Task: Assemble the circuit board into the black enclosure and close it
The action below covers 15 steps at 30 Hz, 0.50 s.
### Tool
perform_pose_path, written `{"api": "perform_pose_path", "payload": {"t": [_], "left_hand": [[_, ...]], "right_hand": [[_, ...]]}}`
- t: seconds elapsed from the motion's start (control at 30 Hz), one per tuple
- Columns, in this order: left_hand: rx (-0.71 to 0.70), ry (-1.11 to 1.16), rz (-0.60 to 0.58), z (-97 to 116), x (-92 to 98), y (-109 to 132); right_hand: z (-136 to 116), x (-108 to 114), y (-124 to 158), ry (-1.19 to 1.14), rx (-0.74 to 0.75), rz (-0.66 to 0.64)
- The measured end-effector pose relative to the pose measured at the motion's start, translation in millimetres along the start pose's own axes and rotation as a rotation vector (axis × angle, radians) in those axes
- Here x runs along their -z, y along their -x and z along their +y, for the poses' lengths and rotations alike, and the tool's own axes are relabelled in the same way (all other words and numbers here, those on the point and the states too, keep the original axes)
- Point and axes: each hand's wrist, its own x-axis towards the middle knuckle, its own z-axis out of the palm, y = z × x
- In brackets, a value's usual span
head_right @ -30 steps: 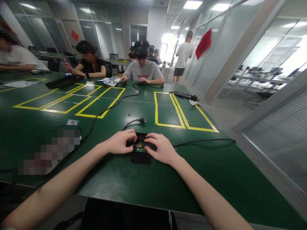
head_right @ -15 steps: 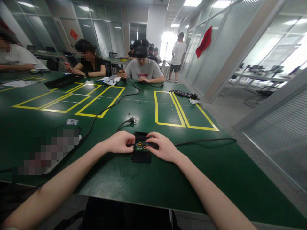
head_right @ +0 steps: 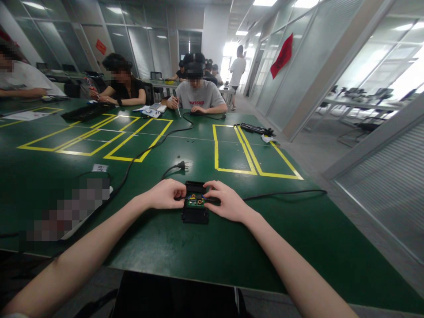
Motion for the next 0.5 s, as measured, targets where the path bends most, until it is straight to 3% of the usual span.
{"api": "perform_pose_path", "payload": {"t": [0.2,0.33,0.5], "left_hand": [[0.033,0.239,-0.001,-2,-2.0,-1],[0.072,0.493,-0.025,-3,1.1,-2],[0.073,0.646,-0.205,-2,7.9,1]], "right_hand": [[4,8,1,-0.001,-0.052,0.012],[2,16,-1,-0.148,-0.094,-0.012],[-1,25,0,-0.471,-0.209,-0.157]]}}
